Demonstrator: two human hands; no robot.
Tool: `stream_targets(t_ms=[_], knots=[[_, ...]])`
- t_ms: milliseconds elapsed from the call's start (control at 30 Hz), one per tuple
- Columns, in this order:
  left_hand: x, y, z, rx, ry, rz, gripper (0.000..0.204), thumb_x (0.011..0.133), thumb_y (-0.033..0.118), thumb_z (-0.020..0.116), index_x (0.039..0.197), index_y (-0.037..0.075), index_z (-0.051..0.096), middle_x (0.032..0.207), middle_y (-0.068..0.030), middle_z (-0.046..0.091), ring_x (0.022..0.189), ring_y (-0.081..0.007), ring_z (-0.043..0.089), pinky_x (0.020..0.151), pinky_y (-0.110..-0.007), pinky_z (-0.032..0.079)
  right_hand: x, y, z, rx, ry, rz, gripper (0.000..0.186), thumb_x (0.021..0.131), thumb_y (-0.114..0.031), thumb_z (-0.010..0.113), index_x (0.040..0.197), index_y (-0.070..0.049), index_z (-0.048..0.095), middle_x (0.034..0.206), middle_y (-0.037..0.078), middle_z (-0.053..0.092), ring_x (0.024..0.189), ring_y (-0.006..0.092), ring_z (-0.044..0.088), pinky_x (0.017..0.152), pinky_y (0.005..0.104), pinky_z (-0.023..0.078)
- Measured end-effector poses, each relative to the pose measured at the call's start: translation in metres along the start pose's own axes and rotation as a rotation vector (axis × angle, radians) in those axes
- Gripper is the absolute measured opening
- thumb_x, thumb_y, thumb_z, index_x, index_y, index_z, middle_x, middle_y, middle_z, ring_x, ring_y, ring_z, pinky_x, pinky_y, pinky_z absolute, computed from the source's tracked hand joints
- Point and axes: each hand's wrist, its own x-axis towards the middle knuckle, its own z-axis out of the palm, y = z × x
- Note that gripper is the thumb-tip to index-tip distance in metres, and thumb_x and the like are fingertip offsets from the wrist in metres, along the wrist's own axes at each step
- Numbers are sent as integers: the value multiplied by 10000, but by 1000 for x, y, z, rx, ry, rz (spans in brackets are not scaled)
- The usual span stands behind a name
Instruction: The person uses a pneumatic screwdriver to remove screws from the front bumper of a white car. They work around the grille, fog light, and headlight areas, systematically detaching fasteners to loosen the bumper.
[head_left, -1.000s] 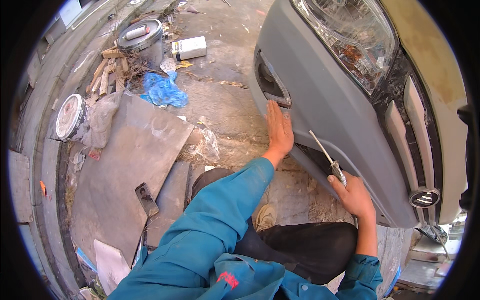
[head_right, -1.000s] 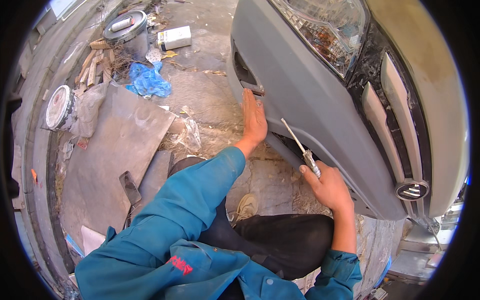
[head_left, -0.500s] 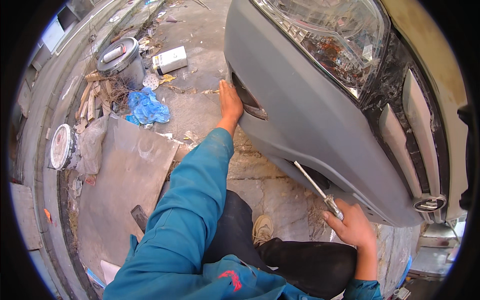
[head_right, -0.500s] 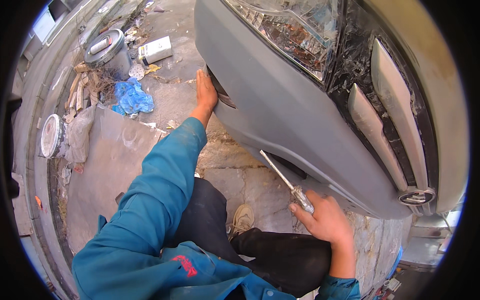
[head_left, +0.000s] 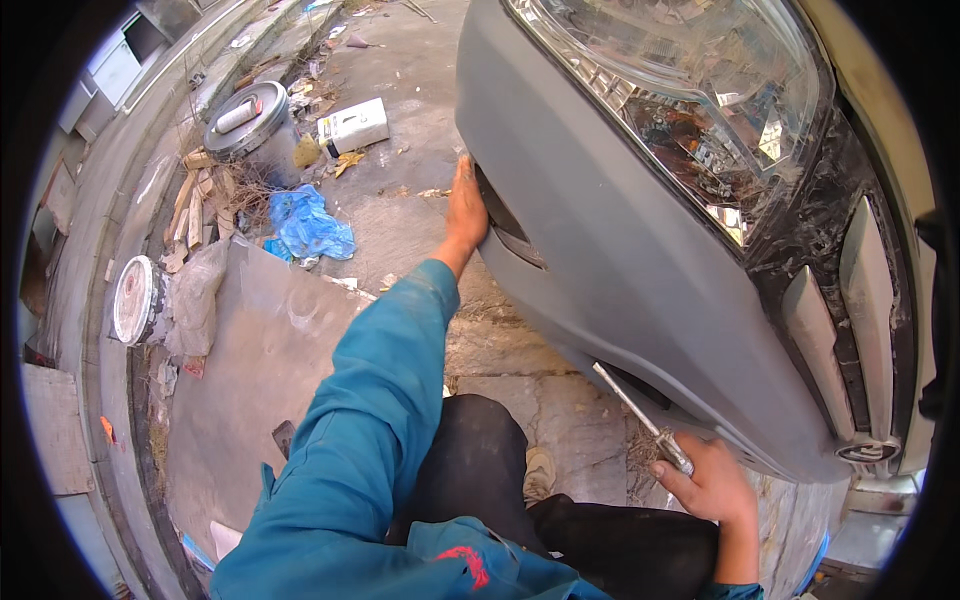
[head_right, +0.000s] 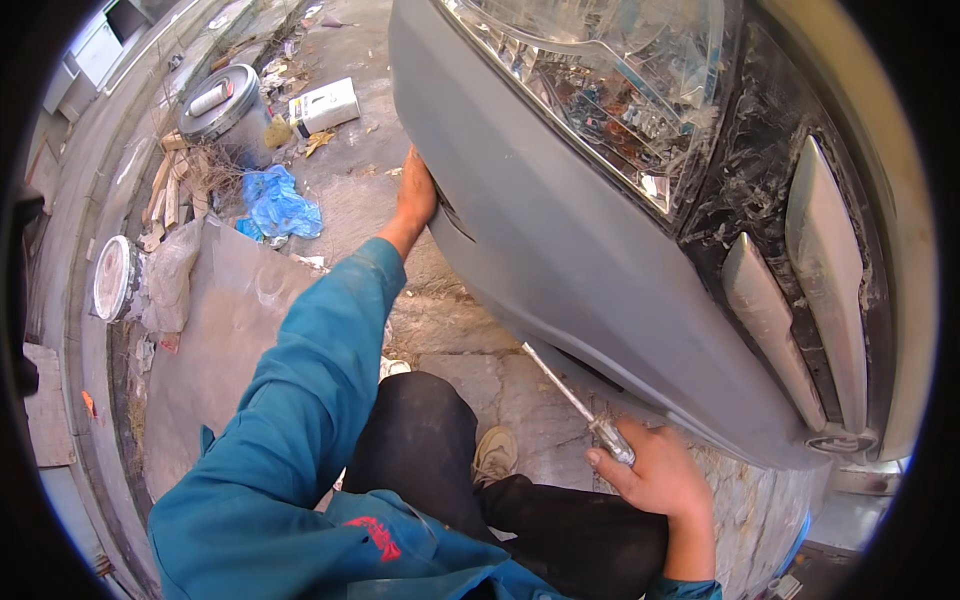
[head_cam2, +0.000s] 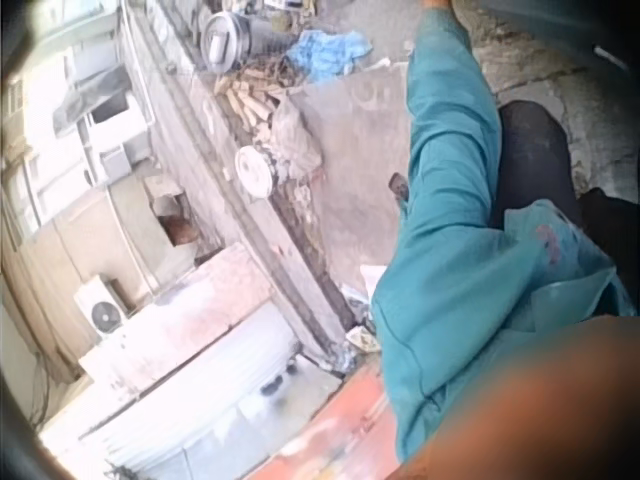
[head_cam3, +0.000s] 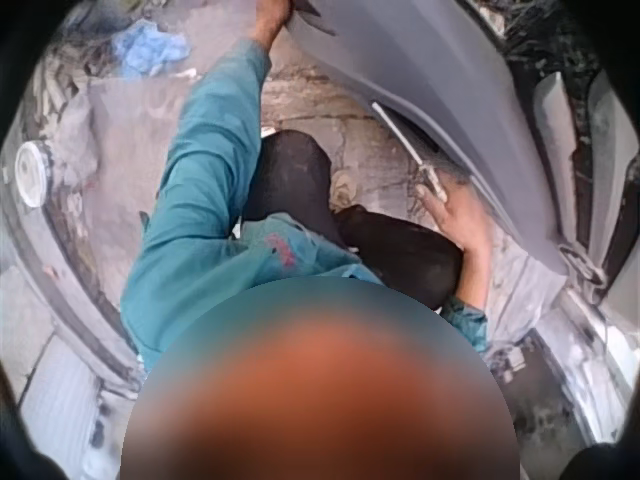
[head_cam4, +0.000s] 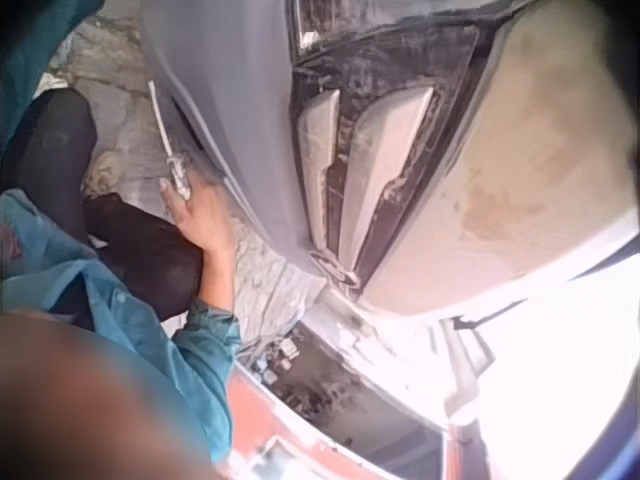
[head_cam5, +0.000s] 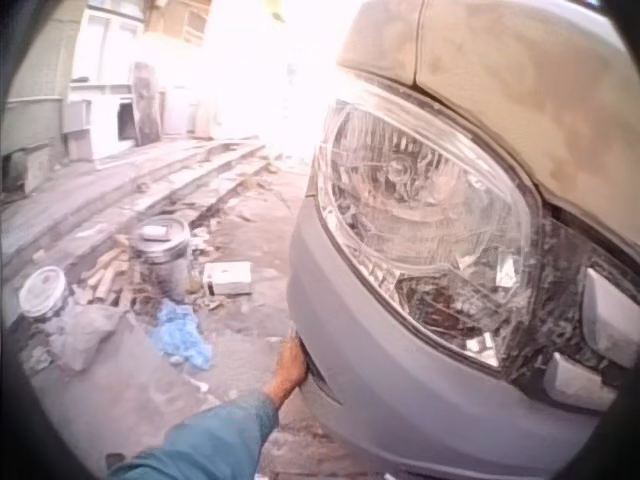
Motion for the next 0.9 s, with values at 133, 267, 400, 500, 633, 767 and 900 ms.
stream_targets(t_ms=[133, 267, 400, 500, 633, 767, 900], knots=[[60, -12, -4, -357, -196, -340, 809, 1226, 603, 291, 1628, -34, 587, 1606, -251, 663, 1515, -389, 607, 1253, -453, 446, -10, 1, -1, -13, -10, 42, 513, 1013, -524, 799, 1037, -18, 721, 742, 274, 674, 808, 574, 674, 745, 605, 543], [39, -27, 3, -248, -132, -91, 679, 1241, 505, 346, 1653, 4, 544, 1618, -236, 625, 1511, -365, 578, 1265, -438, 435, -14, -4, -4, -9, 57, 30, 511, 1016, -524, 796, 1023, -18, 719, 748, 282, 675, 822, 578, 672, 750, 608, 541], [-46, -29, 22, -111, 63, 56, 752, 1252, 407, 323, 1787, -97, 164, 1866, -318, 217, 1753, -435, 184, 1421, -451, 191, -10, -12, -5, 17, 68, 33, 522, 1028, -515, 787, 1007, -1, 699, 760, 297, 675, 841, 594, 659, 764, 621, 532], [-68, 6, 22, -114, 82, -55, 787, 1252, 464, 296, 1792, -92, 159, 1888, -296, 158, 1771, -412, 108, 1431, -447, 142, -1, -22, -2, -29, 186, 44, 516, 1041, -499, 776, 995, 8, 689, 774, 303, 676, 851, 600, 651, 766, 627, 525], [-37, 105, 14, -778, 46, -193, 835, 1228, 635, 324, 1725, -34, 380, 1715, -178, 483, 1552, -295, 504, 1335, -432, 375, 0, -41, 0, -96, 301, 35, 489, 1055, -470, 764, 987, 8, 685, 790, 304, 679, 860, 594, 649, 769, 625, 525], [-22, 181, -18, -1176, -17, -147, 890, 1233, 613, 315, 1793, -70, 207, 1898, -257, 163, 1774, -341, 124, 1426, -425, 140, -7, -49, -11, 74, 348, 44, 455, 1057, -428, 768, 975, 11, 677, 791, 303, 679, 855, 589, 647, 759, 605, 529], [-55, 211, -26, -443, 168, 342, 846, 1235, 535, 381, 1797, -68, 191, 1879, -315, 164, 1766, -426, 138, 1420, -494, 137, -16, -48, -9, 93, 366, 31, 434, 1046, -403, 780, 977, 13, 676, 790, 300, 668, 833, 581, 634, 734, 576, 523]])
